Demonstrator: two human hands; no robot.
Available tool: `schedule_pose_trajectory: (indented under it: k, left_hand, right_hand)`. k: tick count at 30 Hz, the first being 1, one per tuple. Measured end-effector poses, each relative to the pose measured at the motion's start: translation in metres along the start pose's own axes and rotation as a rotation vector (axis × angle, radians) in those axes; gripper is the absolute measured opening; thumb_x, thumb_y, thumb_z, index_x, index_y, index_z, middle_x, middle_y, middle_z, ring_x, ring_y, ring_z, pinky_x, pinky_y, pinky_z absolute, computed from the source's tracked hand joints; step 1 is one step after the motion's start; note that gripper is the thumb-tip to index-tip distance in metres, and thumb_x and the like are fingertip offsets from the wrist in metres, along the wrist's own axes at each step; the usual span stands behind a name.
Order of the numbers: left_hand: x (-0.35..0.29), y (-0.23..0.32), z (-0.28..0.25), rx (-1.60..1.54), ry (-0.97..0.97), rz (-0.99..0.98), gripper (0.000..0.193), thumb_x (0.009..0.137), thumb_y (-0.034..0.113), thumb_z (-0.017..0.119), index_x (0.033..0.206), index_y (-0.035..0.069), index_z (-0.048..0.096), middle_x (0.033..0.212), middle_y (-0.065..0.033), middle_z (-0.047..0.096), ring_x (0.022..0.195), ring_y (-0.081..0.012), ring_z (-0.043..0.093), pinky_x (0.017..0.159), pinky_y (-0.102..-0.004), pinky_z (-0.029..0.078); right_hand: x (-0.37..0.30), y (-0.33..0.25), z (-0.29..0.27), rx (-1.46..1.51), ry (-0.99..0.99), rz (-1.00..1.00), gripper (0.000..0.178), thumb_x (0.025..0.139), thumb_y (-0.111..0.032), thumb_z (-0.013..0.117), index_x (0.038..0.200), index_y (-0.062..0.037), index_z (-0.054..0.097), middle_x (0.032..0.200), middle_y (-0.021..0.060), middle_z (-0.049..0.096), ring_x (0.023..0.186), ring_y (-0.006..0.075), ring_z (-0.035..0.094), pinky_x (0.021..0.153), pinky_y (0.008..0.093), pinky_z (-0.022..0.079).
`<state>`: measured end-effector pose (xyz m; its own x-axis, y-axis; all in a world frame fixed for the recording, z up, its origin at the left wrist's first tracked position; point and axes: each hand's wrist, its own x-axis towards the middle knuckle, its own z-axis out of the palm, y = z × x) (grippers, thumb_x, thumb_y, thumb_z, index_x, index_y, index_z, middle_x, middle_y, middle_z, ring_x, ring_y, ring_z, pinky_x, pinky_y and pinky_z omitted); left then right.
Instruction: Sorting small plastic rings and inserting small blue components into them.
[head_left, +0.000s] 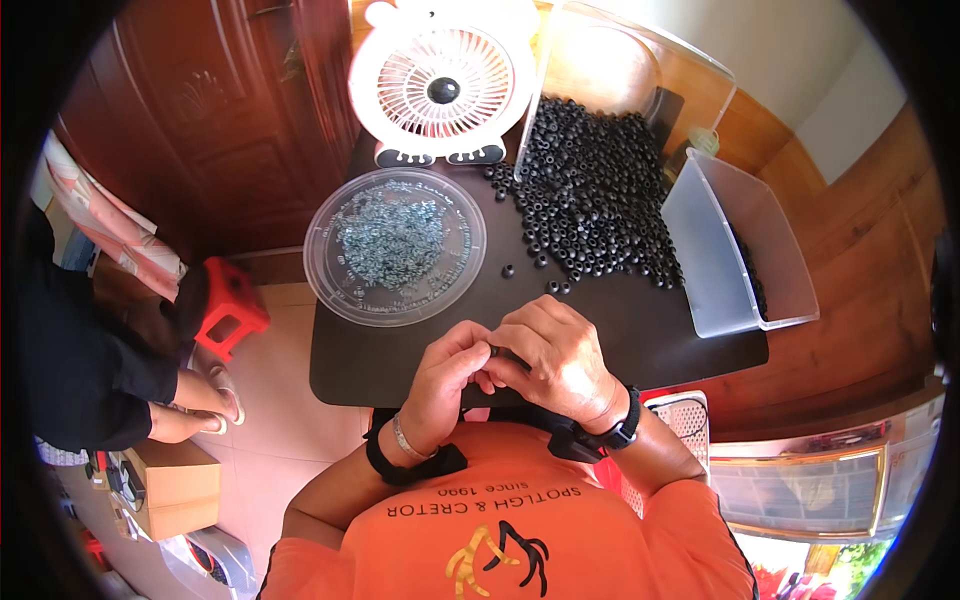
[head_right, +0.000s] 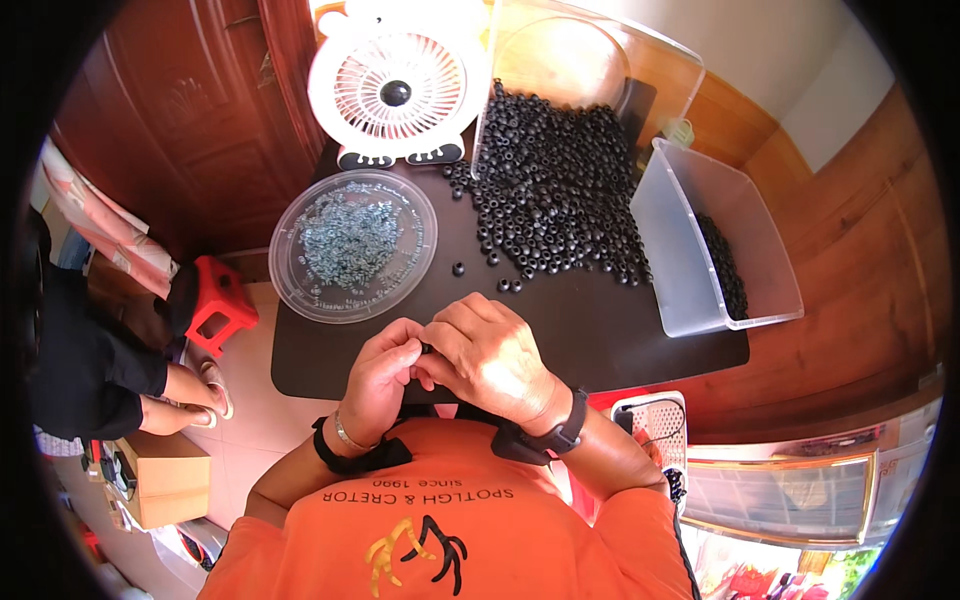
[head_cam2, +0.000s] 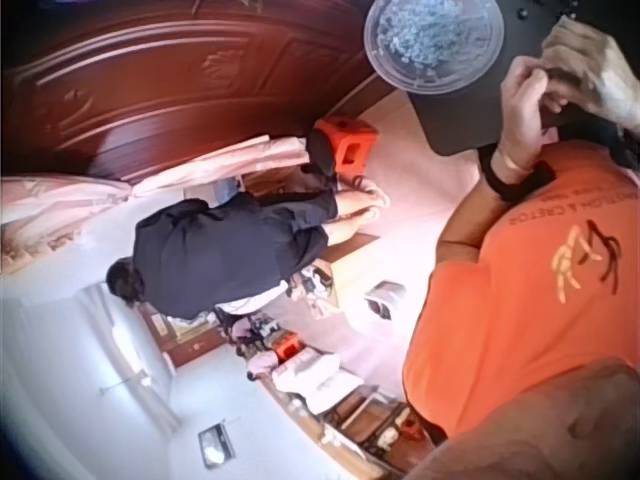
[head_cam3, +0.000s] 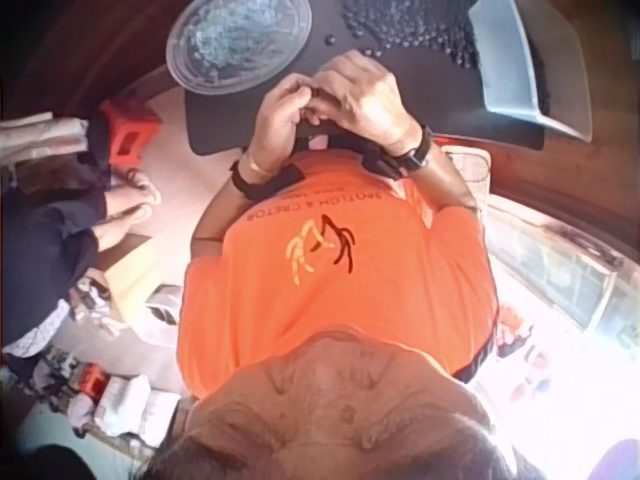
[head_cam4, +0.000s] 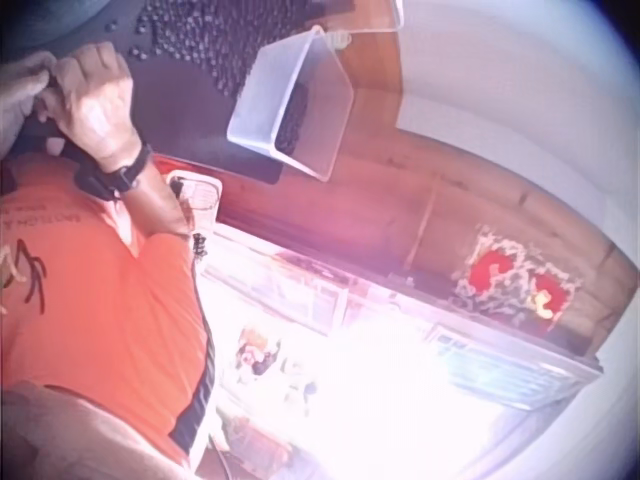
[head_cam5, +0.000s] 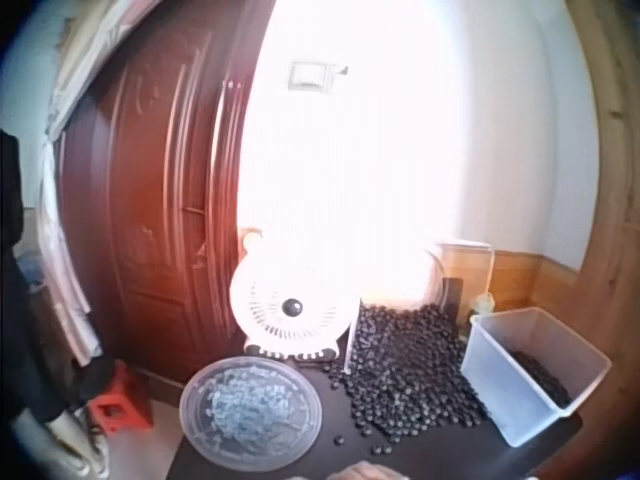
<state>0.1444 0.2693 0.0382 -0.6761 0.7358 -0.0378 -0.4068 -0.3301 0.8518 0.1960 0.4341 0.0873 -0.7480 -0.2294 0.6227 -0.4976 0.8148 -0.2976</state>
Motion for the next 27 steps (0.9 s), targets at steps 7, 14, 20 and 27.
schedule_pose_trajectory:
  k: [7,14,20,27]
  left_hand:
    - [-0.010,0.006,-0.015,0.026,0.060,0.043,0.020,0.096,0.019,0.047,0.101,0.002,0.056,0.086,-0.0048,0.062,0.078,-0.0113,0.058,0.070,-0.0241,0.045]
    - [-0.020,0.008,-0.027,0.007,0.143,0.079,0.020,0.095,0.017,0.046,0.101,0.001,0.057,0.084,-0.0044,0.061,0.077,-0.0105,0.058,0.070,-0.0243,0.045]
    - [-0.027,0.015,-0.044,0.123,0.094,0.043,0.020,0.095,0.017,0.047,0.102,0.001,0.057,0.084,-0.0049,0.061,0.076,-0.0119,0.058,0.069,-0.0247,0.046]
    - [-0.027,0.016,-0.051,0.018,0.086,0.044,0.018,0.096,0.019,0.048,0.100,0.003,0.056,0.083,-0.0062,0.061,0.076,-0.0156,0.061,0.068,-0.0265,0.047]
  right_hand:
    - [0.027,-0.006,0.002,0.059,-0.111,-0.090,0.025,0.068,-0.011,0.077,0.091,-0.0067,0.069,0.085,0.0044,0.063,0.080,0.0235,0.061,0.070,0.0342,0.051]
    - [0.040,-0.016,0.017,0.051,-0.130,-0.094,0.024,0.065,-0.009,0.080,0.082,-0.0070,0.064,0.086,0.0044,0.064,0.079,0.0246,0.061,0.069,0.0347,0.051]
    - [0.056,-0.016,0.016,0.090,-0.255,-0.142,0.020,0.065,-0.004,0.077,0.081,-0.0072,0.064,0.085,0.0042,0.064,0.080,0.0248,0.061,0.070,0.0348,0.050]
    - [0.086,0.051,0.029,-0.033,-0.273,0.125,0.004,0.077,-0.009,0.066,0.080,-0.0066,0.067,0.082,0.0103,0.065,0.082,0.0309,0.062,0.073,0.0403,0.051]
